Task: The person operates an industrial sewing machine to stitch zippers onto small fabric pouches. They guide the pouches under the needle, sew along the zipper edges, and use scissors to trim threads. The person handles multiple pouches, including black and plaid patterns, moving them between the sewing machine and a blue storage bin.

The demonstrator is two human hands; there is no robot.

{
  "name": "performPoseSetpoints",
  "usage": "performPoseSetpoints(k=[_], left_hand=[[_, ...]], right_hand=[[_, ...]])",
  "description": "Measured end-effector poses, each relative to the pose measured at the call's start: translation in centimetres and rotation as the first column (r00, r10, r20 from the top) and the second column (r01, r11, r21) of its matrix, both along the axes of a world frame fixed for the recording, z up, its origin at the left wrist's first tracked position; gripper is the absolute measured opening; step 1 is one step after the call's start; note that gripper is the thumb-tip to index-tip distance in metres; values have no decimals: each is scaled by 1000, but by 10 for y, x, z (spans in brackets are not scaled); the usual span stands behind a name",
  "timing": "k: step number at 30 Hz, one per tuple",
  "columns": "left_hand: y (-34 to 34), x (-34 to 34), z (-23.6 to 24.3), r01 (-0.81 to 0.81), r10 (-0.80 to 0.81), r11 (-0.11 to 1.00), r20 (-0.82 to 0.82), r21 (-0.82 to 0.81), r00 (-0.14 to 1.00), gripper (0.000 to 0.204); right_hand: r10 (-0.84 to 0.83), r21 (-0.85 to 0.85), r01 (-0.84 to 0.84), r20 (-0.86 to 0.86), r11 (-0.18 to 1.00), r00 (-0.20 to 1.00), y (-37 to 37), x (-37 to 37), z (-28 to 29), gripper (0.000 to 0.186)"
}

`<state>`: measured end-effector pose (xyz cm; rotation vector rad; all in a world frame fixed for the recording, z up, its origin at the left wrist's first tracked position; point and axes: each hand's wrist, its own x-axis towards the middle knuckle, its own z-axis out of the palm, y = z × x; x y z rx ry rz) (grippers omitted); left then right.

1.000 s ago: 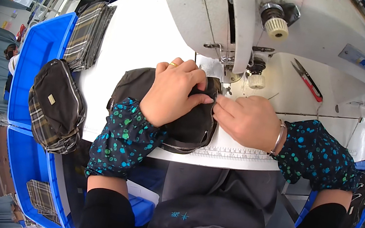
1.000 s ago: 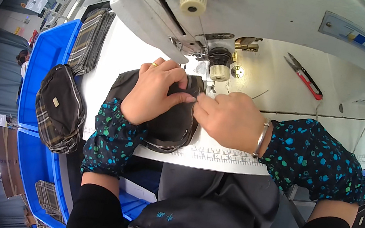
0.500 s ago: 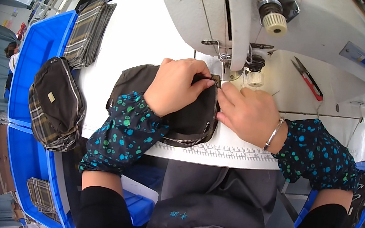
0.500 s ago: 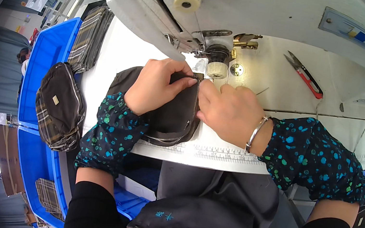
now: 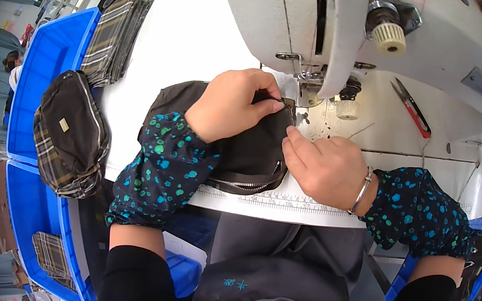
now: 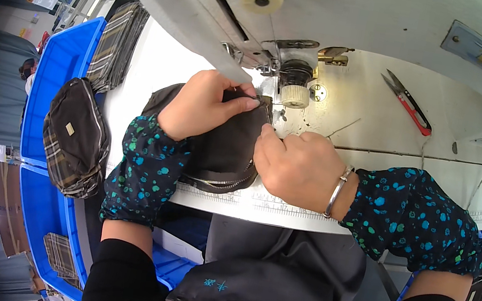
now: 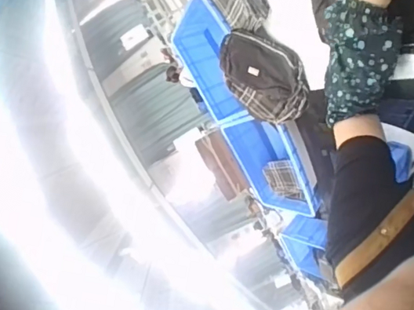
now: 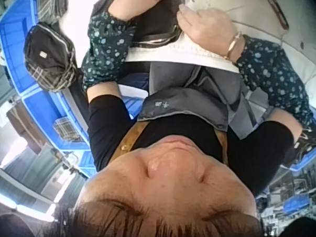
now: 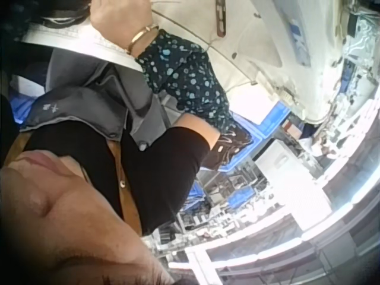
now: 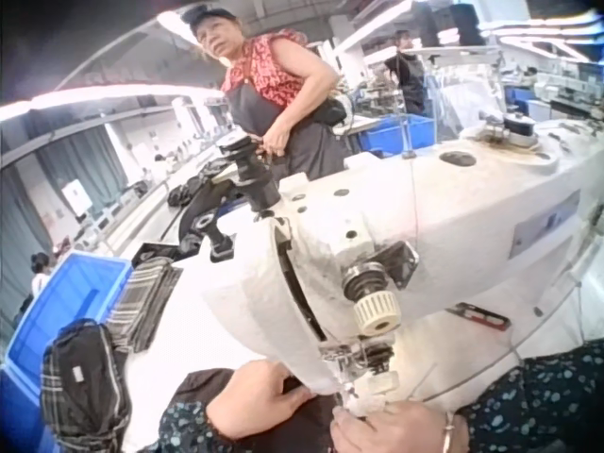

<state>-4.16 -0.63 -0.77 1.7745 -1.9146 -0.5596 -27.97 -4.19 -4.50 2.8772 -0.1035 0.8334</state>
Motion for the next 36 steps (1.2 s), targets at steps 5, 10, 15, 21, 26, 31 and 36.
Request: performPoseSetpoints(k=[5, 10, 15, 21, 26, 31, 36], left_hand=[[-1, -12, 2, -99, 100, 995, 126, -11, 987, 14], [-3, -15, 0, -128, 134, 991, 154, -48, 979, 15], [-5, -13, -5, -141, 148, 988, 142, -59, 979, 16], [-4, -13, -8, -152, 163, 985, 135, -86, 977, 17], [-2, -18, -5, -194, 209, 975, 154, -106, 966, 17], [4, -16, -12, -153, 184, 978, 235, -141, 955, 18], [-6, -12, -16, -136, 145, 988, 137, -69, 980, 19]], right_hand=[[-33, 12, 33, -11, 999, 999, 1, 0, 0, 29], [-44, 17, 45, -30, 999, 999, 2, 0, 3, 29], [-53, 18, 53, -32, 998, 998, 3, 0, 4, 30], [-64, 30, 65, -43, 997, 997, 3, 1, 3, 32], [-50, 66, 54, -58, 996, 997, 3, 1, 3, 31], [-51, 88, 57, -68, 994, 996, 3, 1, 4, 31], [-59, 74, 64, -73, 995, 996, 2, -1, 4, 31]])
